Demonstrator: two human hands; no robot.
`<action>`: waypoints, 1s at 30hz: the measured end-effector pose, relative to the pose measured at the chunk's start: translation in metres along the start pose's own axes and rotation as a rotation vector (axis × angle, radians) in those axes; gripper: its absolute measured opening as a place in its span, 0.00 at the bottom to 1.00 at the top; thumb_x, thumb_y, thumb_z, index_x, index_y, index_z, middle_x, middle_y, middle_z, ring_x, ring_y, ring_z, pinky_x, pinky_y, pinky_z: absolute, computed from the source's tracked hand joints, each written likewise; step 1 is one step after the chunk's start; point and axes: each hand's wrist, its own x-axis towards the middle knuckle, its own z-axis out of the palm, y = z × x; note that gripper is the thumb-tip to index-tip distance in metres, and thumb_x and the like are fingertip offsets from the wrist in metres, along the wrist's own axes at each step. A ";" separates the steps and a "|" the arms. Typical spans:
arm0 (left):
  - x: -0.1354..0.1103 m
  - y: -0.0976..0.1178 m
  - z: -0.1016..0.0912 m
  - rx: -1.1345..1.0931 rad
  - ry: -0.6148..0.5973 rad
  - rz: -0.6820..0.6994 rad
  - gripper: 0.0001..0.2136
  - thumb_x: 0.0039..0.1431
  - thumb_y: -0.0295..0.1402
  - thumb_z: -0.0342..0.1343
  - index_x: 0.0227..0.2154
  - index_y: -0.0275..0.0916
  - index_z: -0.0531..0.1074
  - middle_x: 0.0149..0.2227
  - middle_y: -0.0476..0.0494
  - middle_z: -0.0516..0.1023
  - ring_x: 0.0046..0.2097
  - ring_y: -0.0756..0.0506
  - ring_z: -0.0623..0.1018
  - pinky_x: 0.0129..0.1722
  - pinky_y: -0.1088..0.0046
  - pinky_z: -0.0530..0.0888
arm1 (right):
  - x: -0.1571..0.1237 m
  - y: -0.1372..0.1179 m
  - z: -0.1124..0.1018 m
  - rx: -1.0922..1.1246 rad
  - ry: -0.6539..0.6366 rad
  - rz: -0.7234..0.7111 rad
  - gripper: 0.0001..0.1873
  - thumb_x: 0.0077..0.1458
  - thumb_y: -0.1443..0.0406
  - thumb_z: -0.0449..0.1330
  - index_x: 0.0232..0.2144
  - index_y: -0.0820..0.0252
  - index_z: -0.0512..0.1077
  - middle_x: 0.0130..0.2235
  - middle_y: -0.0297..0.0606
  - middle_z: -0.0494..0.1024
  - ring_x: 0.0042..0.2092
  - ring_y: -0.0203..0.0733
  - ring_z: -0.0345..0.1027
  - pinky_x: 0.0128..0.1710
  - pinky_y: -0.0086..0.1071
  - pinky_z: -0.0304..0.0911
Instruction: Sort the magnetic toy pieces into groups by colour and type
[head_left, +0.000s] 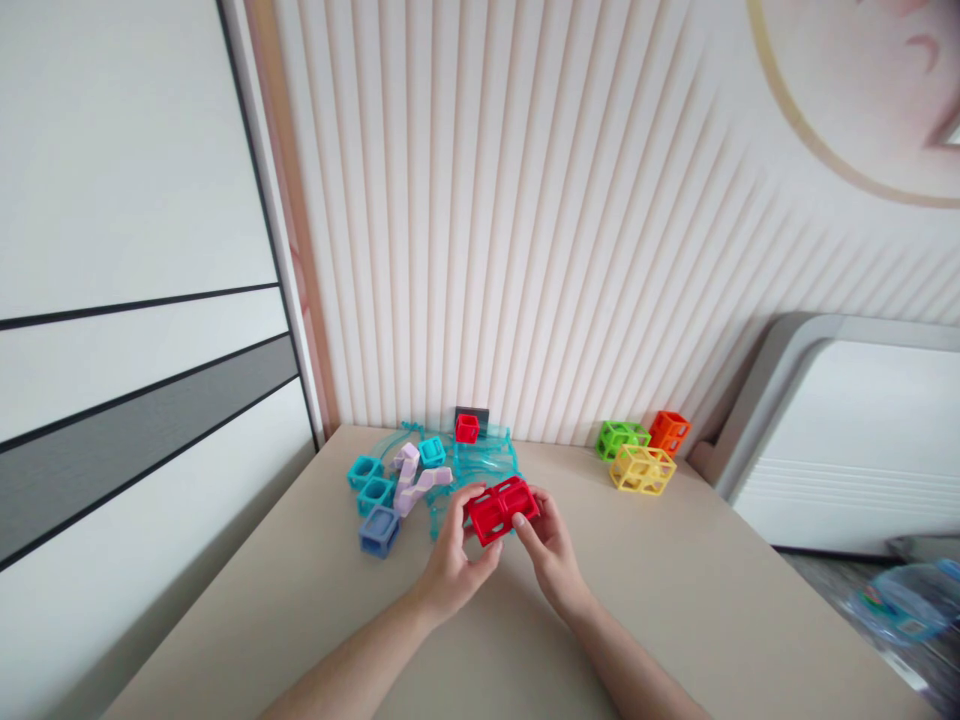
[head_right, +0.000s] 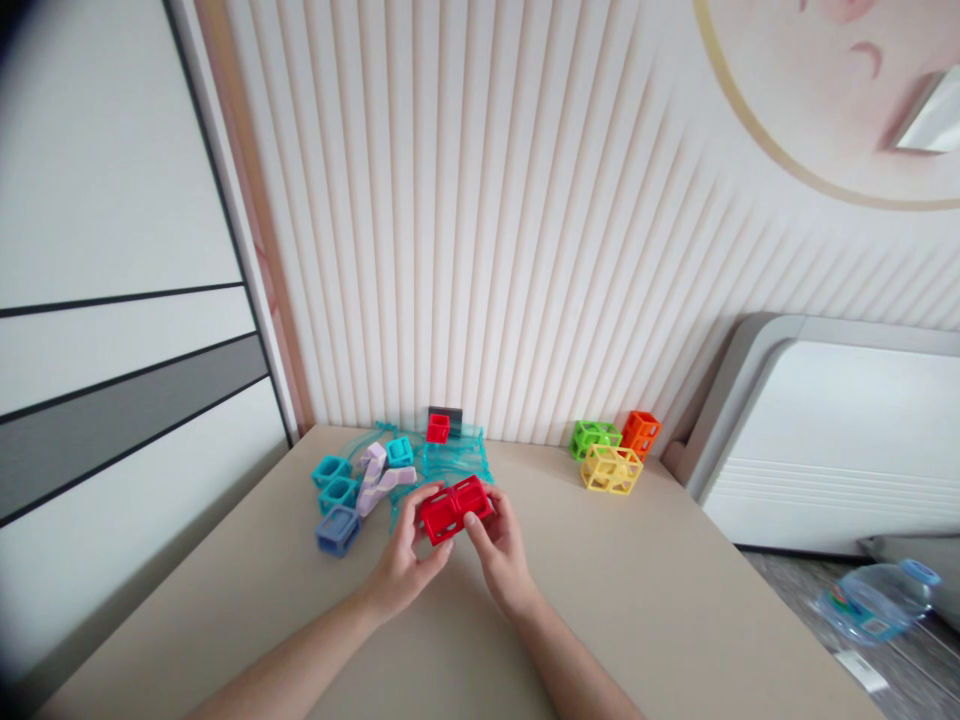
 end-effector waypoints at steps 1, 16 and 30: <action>0.000 0.001 -0.001 0.008 -0.026 -0.003 0.29 0.61 0.34 0.61 0.63 0.46 0.57 0.64 0.32 0.65 0.63 0.35 0.72 0.57 0.53 0.75 | 0.000 0.000 -0.001 0.011 0.001 -0.007 0.19 0.60 0.52 0.65 0.50 0.50 0.71 0.53 0.42 0.78 0.52 0.50 0.74 0.53 0.43 0.72; 0.008 0.001 -0.001 -0.140 -0.044 -0.125 0.22 0.62 0.42 0.61 0.57 0.42 0.70 0.56 0.35 0.77 0.54 0.36 0.80 0.51 0.58 0.80 | -0.004 0.004 -0.005 -0.005 -0.077 -0.052 0.23 0.64 0.57 0.63 0.59 0.46 0.66 0.62 0.44 0.72 0.57 0.51 0.72 0.55 0.50 0.71; 0.010 -0.001 -0.002 -0.302 0.013 -0.189 0.27 0.56 0.39 0.67 0.58 0.42 0.67 0.58 0.36 0.77 0.56 0.36 0.78 0.54 0.56 0.78 | -0.003 0.009 -0.007 -0.125 -0.067 -0.023 0.23 0.63 0.52 0.61 0.58 0.50 0.70 0.55 0.45 0.79 0.54 0.54 0.75 0.54 0.51 0.71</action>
